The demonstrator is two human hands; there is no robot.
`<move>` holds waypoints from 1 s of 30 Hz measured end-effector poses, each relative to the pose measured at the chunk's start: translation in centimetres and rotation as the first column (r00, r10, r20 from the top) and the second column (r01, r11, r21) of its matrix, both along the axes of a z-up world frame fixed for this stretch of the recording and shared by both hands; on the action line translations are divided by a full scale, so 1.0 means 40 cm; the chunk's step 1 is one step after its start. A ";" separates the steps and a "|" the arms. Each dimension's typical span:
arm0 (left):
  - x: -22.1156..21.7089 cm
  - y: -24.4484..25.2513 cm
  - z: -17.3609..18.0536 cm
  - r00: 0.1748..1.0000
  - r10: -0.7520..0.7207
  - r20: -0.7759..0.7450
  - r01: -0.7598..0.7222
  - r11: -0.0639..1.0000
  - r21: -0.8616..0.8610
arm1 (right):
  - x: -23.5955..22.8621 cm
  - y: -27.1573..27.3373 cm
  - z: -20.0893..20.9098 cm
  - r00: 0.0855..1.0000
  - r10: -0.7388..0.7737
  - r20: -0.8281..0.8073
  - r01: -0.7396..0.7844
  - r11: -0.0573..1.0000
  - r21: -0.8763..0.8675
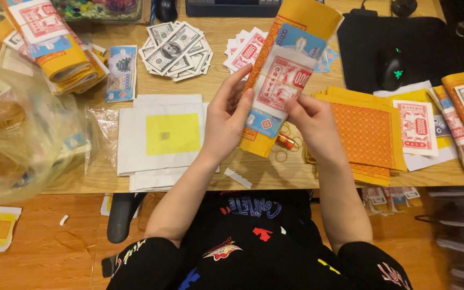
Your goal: The person organizes stacks of Joss paper and imitation currency on a desk, placing small sheets onto larger yellow papers and securing them with rubber bands.
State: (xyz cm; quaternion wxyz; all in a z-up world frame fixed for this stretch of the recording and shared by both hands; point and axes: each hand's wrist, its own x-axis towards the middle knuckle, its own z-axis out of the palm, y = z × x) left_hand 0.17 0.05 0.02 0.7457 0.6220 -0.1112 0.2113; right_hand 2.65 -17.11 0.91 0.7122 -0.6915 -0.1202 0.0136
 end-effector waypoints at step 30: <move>-0.138 0.201 0.020 0.906 0.044 -0.422 0.137 0.910 0.391 | 0.113 -1.119 -0.217 0.702 -0.133 0.700 0.675 -0.191 -0.713</move>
